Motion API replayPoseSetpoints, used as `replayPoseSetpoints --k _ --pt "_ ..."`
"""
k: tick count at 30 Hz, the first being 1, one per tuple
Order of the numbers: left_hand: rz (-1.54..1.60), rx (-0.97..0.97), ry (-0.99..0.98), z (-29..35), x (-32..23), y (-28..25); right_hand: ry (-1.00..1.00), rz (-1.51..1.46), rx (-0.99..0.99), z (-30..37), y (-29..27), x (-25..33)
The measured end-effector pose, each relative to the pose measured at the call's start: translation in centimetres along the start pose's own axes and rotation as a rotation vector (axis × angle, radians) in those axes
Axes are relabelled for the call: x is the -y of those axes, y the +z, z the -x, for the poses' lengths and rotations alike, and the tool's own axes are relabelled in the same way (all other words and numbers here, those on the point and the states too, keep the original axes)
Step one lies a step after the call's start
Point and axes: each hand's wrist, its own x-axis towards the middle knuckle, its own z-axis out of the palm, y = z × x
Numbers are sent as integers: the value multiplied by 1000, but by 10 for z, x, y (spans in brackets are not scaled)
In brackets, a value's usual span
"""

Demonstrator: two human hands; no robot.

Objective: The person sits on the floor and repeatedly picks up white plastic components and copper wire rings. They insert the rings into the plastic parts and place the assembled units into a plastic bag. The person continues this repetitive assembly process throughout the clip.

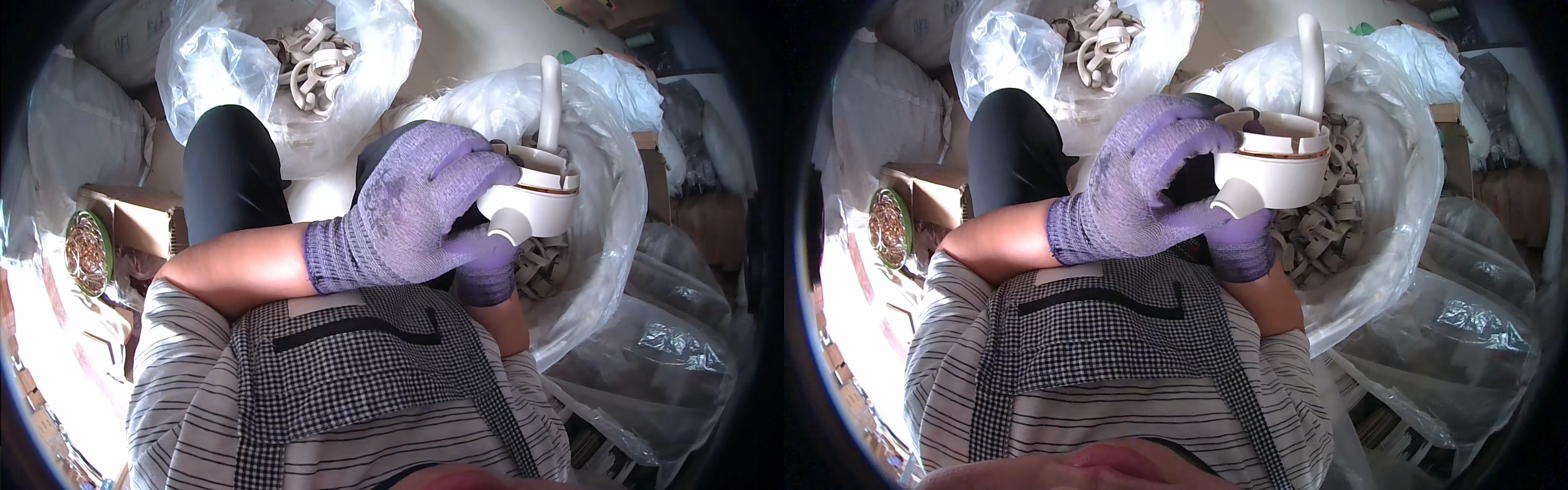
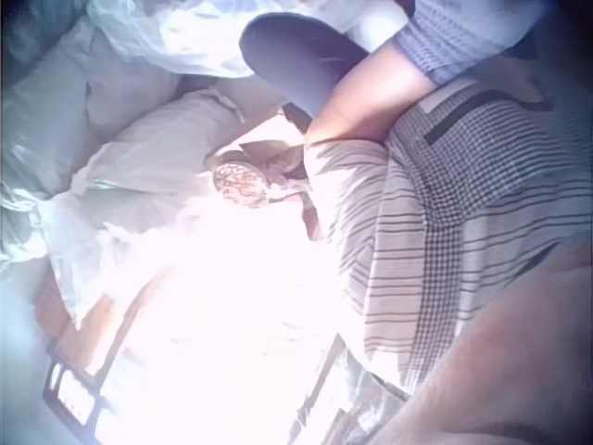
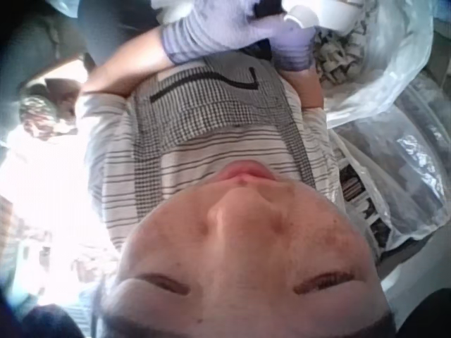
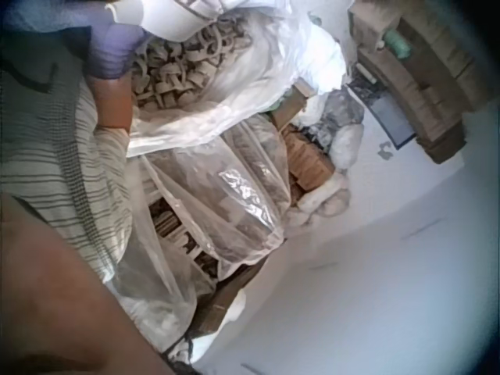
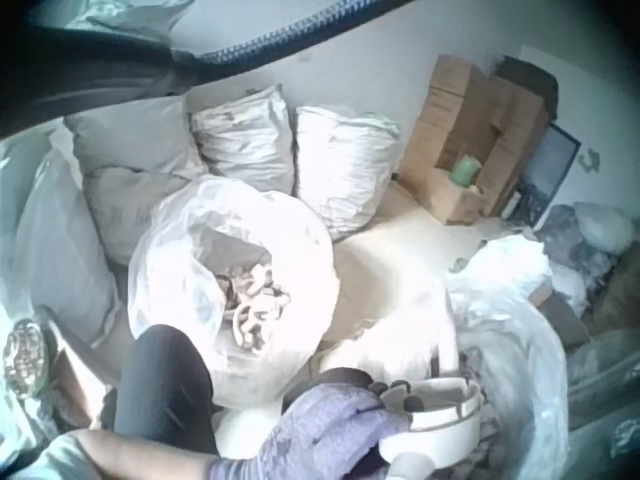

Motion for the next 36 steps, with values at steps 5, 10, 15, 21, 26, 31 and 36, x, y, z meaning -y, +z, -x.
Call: replayPoseSetpoints --k 5,10,15,21,26,31,36 --pt "30 3 -28 0 1 -6 24 -33 64 3 4 -4" --pt "39 -35 -38 3 7 -8 13 -20 19 2 13 -3" --pt "1 26 -77 4 8 -22 -44 41 -143 -14 11 1" --pt "-40 -8 -64 -5 5 -28 6 239 -339 -15 18 23" --pt "30 -45 -40 -10 4 -34 22 142 -491 -20 23 30" --pt "16 1 -53 -4 8 -38 -116 103 -517 -31 28 47" --pt "-127 -32 -3 -6 -4 -41 -252 280 -557 -33 24 54"
